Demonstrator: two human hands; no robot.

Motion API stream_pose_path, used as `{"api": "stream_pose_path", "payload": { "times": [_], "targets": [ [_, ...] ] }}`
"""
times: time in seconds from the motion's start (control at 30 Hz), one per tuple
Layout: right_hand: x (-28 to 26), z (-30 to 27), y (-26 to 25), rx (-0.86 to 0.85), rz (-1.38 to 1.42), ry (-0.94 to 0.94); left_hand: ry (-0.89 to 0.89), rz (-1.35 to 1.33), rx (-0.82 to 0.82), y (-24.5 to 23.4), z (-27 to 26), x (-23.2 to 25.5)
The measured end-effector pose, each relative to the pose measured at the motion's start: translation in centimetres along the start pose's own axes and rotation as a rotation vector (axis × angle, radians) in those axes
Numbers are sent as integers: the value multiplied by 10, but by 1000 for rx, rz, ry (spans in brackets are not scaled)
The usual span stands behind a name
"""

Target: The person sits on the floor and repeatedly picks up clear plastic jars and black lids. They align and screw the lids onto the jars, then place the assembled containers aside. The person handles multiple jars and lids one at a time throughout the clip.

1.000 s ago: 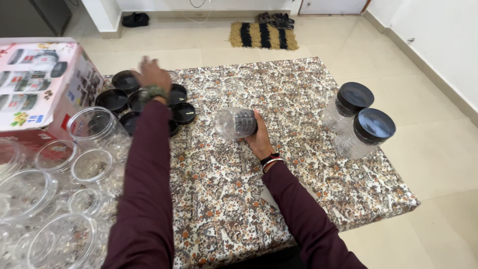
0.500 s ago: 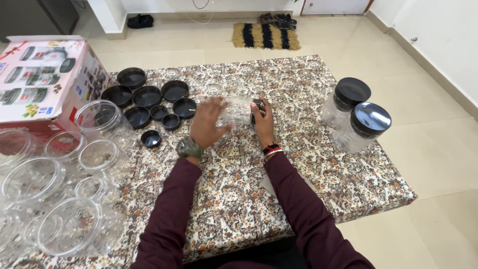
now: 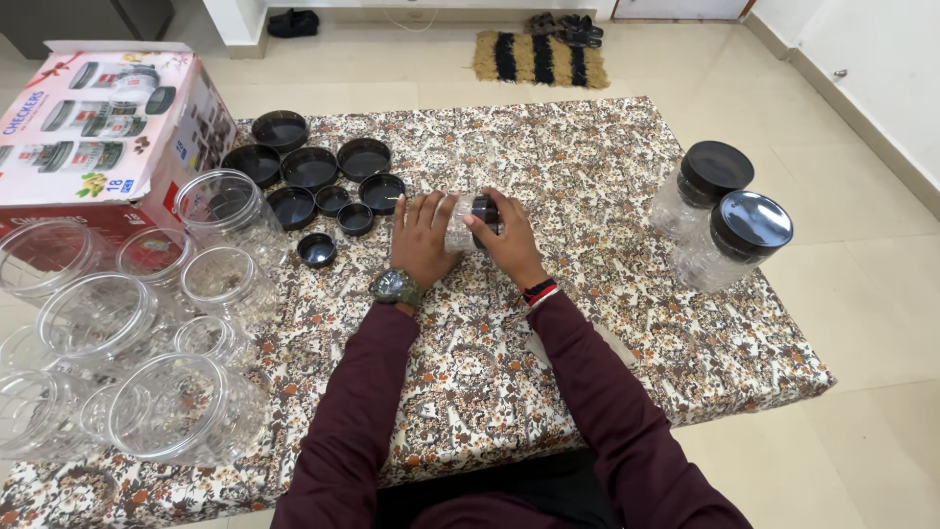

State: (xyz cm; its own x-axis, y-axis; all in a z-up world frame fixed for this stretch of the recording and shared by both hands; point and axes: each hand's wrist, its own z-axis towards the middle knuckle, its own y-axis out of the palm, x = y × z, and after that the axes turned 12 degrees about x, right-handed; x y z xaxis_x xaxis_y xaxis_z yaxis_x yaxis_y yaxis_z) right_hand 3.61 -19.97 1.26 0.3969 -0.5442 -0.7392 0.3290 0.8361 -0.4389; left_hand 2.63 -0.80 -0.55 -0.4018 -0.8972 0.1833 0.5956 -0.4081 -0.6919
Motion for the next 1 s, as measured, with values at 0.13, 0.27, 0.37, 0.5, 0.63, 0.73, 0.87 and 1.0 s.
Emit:
{"api": "stream_pose_path", "payload": {
  "times": [0.13, 0.27, 0.37, 0.5, 0.63, 0.73, 0.87, 1.0],
  "targets": [
    [-15, 1, -10, -65, 67, -140, 34, -21, 53, -6, 4, -4],
    [-14, 6, -18, -164, 30, -421, 32, -84, 93, -8, 9, -10],
    [-7, 8, -18, -185, 239, -418, -3, -71, 66, -7, 7, -8],
    [-4, 8, -17, -29, 320, -301, -32, -78, 97, -6, 6, -6],
    [-9, 7, -20, 53, 236, -66, -21, -83, 125, -4, 4, -4],
    [-16, 6, -23, -32, 36, -6, 6, -72, 146, -3, 5, -1],
    [-16, 2, -23, -65, -109, -214, 13, -61, 123, -4, 3, 6],
    [-8, 7, -29, -144, 179, -306, -30, -106, 127, -7, 5, 6]
  ]
}}
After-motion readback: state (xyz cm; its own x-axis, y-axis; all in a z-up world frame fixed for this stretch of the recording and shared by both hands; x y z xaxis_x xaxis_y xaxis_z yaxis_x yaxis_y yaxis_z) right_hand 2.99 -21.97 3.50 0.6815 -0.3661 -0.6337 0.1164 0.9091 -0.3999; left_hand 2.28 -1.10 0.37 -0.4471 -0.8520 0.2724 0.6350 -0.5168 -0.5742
